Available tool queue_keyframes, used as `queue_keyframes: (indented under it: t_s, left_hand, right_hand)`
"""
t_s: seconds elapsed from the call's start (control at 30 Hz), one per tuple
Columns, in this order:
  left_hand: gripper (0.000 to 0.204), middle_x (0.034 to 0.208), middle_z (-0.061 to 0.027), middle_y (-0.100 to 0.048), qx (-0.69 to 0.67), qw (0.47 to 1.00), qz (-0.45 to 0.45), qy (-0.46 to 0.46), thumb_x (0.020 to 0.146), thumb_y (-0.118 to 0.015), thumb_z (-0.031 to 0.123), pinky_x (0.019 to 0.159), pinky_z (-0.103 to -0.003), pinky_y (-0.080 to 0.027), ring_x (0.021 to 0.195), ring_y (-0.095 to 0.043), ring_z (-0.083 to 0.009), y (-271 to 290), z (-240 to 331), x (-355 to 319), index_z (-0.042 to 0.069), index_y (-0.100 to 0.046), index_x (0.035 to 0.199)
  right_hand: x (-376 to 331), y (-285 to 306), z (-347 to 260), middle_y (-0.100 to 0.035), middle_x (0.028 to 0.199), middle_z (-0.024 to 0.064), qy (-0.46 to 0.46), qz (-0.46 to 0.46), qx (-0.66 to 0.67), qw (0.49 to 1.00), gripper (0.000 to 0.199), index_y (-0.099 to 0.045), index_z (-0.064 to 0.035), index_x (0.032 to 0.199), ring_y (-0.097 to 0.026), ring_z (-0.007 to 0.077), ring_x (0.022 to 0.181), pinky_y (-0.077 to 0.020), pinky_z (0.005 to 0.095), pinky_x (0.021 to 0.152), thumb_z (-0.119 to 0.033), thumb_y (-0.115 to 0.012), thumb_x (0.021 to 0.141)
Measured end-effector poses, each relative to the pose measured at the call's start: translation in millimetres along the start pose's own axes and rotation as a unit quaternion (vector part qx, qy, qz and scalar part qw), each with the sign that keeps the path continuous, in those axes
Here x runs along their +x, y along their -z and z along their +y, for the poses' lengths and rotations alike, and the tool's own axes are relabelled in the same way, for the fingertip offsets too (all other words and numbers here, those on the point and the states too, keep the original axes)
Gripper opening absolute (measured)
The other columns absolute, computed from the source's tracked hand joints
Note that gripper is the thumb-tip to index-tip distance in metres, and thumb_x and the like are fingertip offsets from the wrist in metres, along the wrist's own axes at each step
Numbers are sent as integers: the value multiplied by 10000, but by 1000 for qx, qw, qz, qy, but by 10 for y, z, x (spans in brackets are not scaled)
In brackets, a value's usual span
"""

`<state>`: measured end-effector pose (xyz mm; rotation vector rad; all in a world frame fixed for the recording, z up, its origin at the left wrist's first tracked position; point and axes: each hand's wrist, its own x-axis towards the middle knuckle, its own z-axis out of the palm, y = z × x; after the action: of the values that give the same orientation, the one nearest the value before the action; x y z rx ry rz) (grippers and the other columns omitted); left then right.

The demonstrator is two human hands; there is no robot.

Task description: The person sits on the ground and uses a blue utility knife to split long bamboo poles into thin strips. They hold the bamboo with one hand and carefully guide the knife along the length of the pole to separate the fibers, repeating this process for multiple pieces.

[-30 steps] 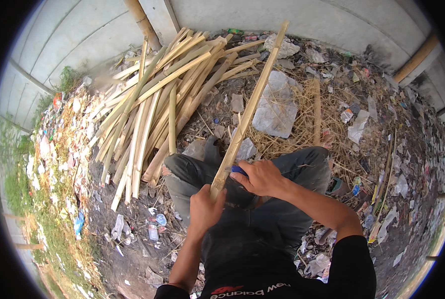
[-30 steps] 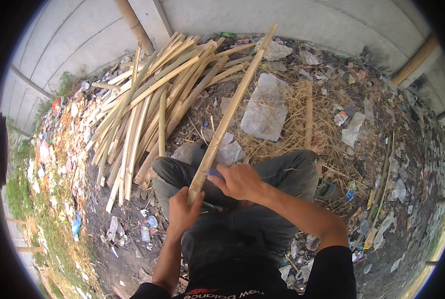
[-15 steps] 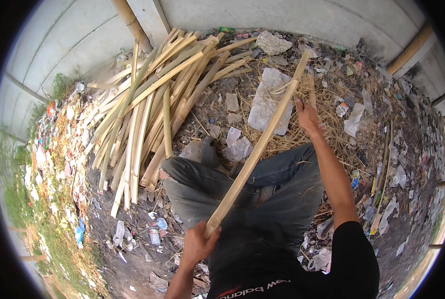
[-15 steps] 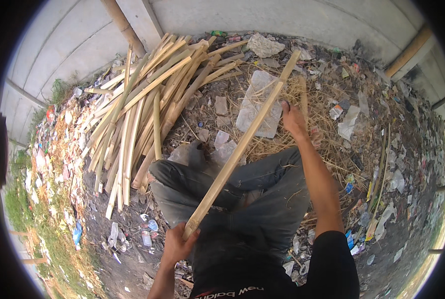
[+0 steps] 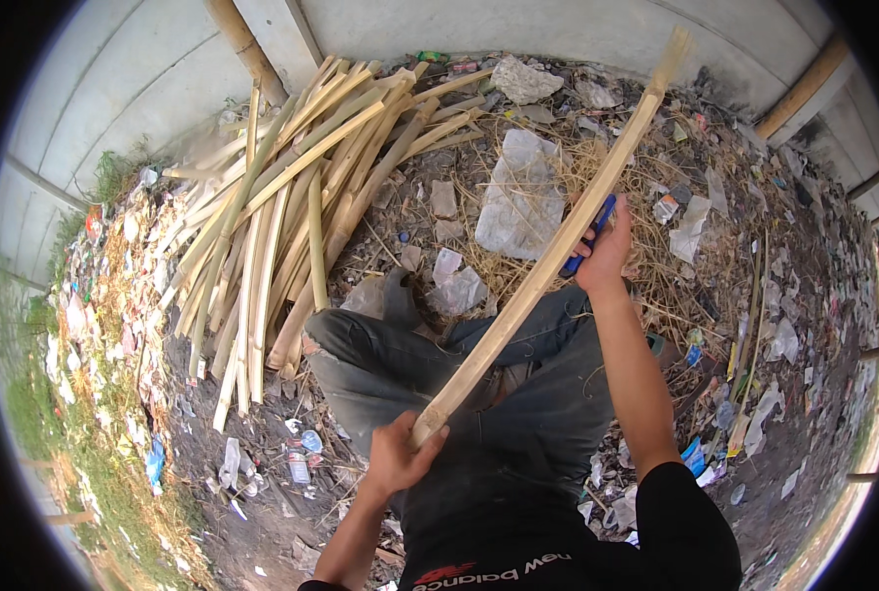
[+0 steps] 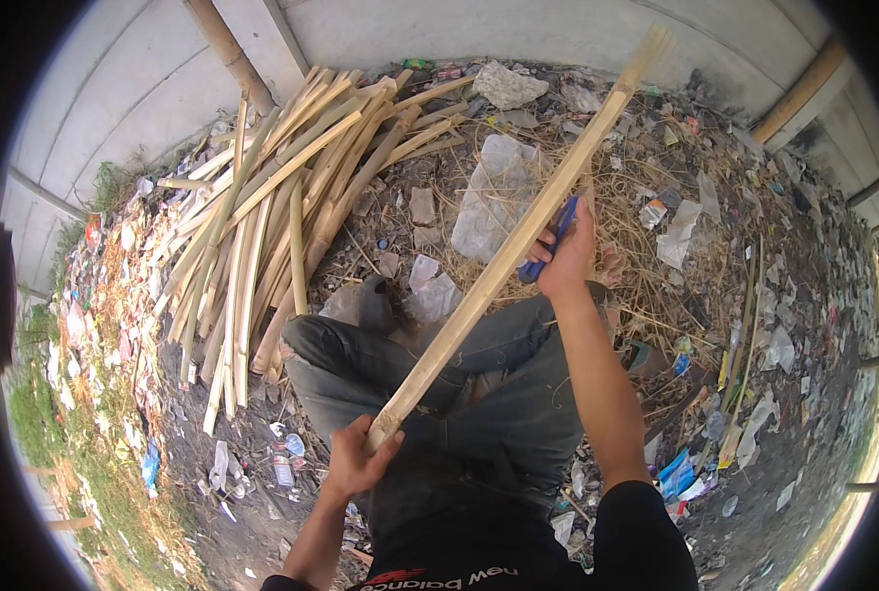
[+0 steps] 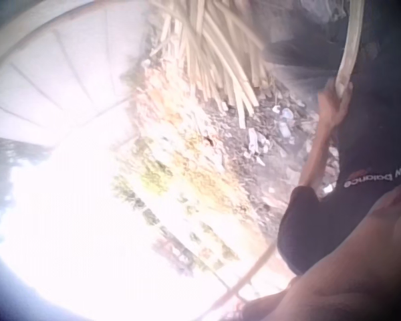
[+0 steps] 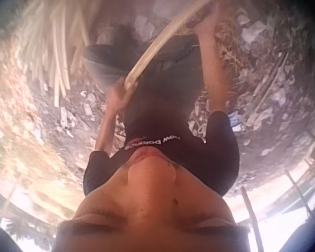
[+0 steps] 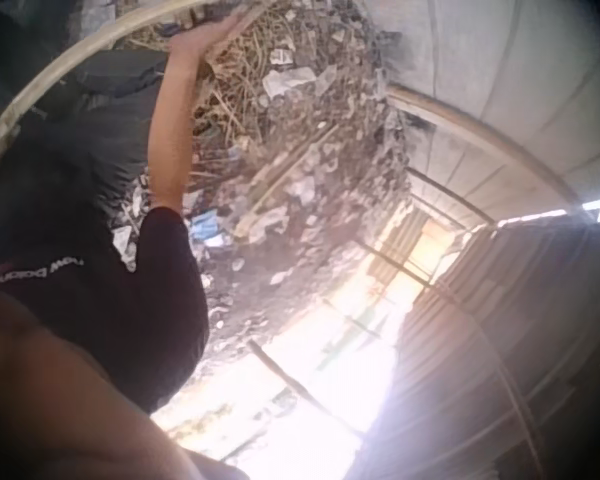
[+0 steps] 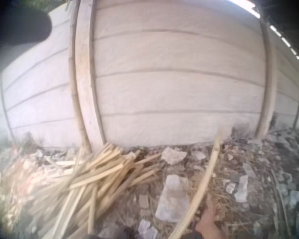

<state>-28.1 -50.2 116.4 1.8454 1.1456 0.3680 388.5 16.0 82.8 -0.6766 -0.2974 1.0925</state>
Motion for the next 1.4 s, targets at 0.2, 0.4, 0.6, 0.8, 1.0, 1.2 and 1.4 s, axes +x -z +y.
queue_keyframes:
  t_s: [0.2,0.4,0.6,0.8,1.0,1.2,1.4]
  left_hand:
    - [369,581,-33,-540,-54,998,38,15,921,-828,264,500,-314,-396,562,-484,-73,-68,29,108,-3,-621,774]
    - [314,632,30,-542,-179,983,-37,5,996,-774,281,497,-281,-384,563,-457,-41,-53,-145,136,10,-631,930]
    - [371,721,-5,-618,-253,930,-227,140,1095,-619,382,565,-292,-467,597,-562,-93,91,-132,303,12,-594,1099]
    - [347,678,-78,-575,-53,998,6,-32,1095,-614,329,619,-360,-457,617,-541,-167,-103,40,396,-6,-591,1011]
    - [356,673,-93,-526,-99,993,-59,15,1087,-628,283,617,-392,-431,640,-459,-165,-79,151,474,-20,-604,900]
    - [334,680,-160,-552,-88,996,-6,35,1099,-597,249,625,-422,-446,620,-511,-236,-147,142,574,-42,-600,935]
    - [233,787,-301,-649,-42,998,52,3,1062,-589,152,675,-533,-485,772,-665,-509,-345,-75,612,-67,-609,986]
  right_hand:
    - [-381,-399,301,-457,759,-83,0,-64,-128,990,428,-613,-9,1394,-331,13,560,-260,207,505,-190,-735,1026]
    - [-539,-527,384,-555,783,-69,12,-163,-272,948,521,-587,-46,1423,-451,14,632,-335,223,568,-247,-802,994]
    - [-620,-571,599,-576,729,-74,60,-131,-341,929,400,-596,-65,1255,-462,14,632,-342,233,592,-210,-833,967]
    - [-586,-672,619,-542,700,-70,88,-105,-342,930,339,-586,-76,1172,-434,10,619,-315,232,568,-207,-825,972]
    - [-658,-735,527,-603,674,17,90,-105,-510,849,375,-639,-45,1117,-535,117,596,-409,304,590,-347,-803,967]
    - [-1155,-811,727,-735,781,193,16,-200,-731,652,314,-736,-29,1032,-724,414,745,-571,505,715,-289,-750,857]
    - [-1354,-928,1064,-750,833,238,-54,-252,-809,528,215,-771,-33,917,-749,444,802,-605,542,743,-219,-735,816]
